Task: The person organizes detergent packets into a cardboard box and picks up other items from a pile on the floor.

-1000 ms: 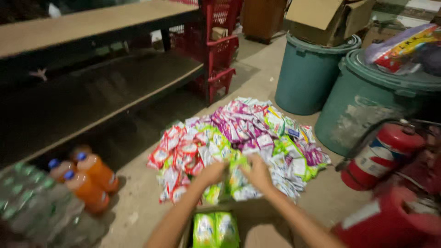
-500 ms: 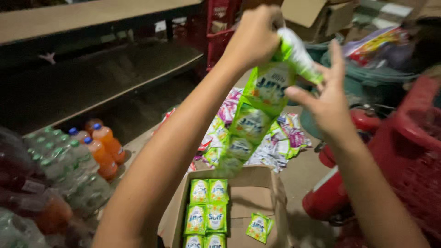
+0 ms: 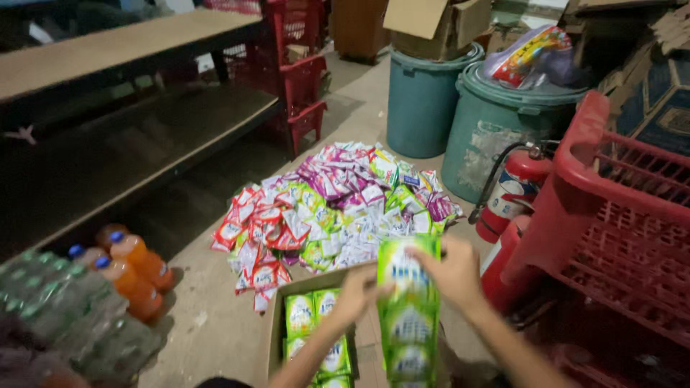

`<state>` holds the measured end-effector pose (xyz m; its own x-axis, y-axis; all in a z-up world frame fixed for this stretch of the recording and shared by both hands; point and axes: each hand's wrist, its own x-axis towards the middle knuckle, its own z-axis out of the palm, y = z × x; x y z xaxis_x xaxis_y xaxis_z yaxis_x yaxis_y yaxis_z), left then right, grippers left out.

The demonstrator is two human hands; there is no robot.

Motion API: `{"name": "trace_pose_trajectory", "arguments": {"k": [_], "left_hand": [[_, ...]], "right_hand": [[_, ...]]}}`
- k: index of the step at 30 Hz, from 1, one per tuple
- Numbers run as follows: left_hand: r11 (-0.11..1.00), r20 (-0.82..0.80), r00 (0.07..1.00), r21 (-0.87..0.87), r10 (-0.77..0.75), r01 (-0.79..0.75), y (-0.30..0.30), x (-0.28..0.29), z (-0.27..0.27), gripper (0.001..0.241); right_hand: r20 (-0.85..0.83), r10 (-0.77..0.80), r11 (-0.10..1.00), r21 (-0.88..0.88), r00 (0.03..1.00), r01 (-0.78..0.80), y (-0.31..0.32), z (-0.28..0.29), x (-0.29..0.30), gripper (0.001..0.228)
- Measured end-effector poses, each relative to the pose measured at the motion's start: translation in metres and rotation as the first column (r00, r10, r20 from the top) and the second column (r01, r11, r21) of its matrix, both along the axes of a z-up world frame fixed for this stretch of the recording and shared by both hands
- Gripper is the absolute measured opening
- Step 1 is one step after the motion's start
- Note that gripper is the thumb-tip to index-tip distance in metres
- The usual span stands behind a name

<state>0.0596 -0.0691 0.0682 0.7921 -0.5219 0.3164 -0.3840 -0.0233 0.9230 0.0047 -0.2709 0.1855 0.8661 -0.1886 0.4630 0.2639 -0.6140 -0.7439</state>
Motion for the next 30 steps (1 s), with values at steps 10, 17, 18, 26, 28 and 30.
{"name": "trace_pose_trajectory", "arguments": {"k": [10,17,18,26,28,30], "left_hand": [[0.988,-0.596,0.797,-0.157,-0.100,0.006,0.001,-0.002,-0.090,0.037],[0.983,-0.494,0.864,-0.085,0.099,-0.161,0.019,0.012,-0.096,0.026],[0.982,-0.494,0.862,-0.084,0.108,-0.172,0.021,0.013,-0.092,0.026],[0.731,-0.643,0.617,-0.128,0.453,-0.670,0.036,-0.001,-0.092,0.025],[0.751,-0.602,0.678,-0.186,0.423,-0.634,0.041,-0.004,-0.090,0.018],[0.767,-0.556,0.735,-0.246,0.389,-0.592,0.043,-0.006,-0.081,0.012]], "right_hand": [[-0.218,0.473,0.313,0.947,0.854,0.069,-0.009,-0.125,0.043,0.052],[-0.370,0.524,0.625,0.779,0.768,-0.051,-0.006,-0.196,0.040,0.036],[-0.299,0.469,0.640,0.764,0.831,-0.086,0.002,-0.202,0.039,0.033],[-0.213,0.061,0.908,0.417,0.975,0.034,0.053,-0.201,0.030,0.044],[-0.169,0.189,0.804,0.593,0.967,-0.054,0.059,-0.192,0.035,0.039],[-0.187,0.207,0.812,0.580,0.960,-0.061,0.063,-0.178,0.034,0.037]]}}
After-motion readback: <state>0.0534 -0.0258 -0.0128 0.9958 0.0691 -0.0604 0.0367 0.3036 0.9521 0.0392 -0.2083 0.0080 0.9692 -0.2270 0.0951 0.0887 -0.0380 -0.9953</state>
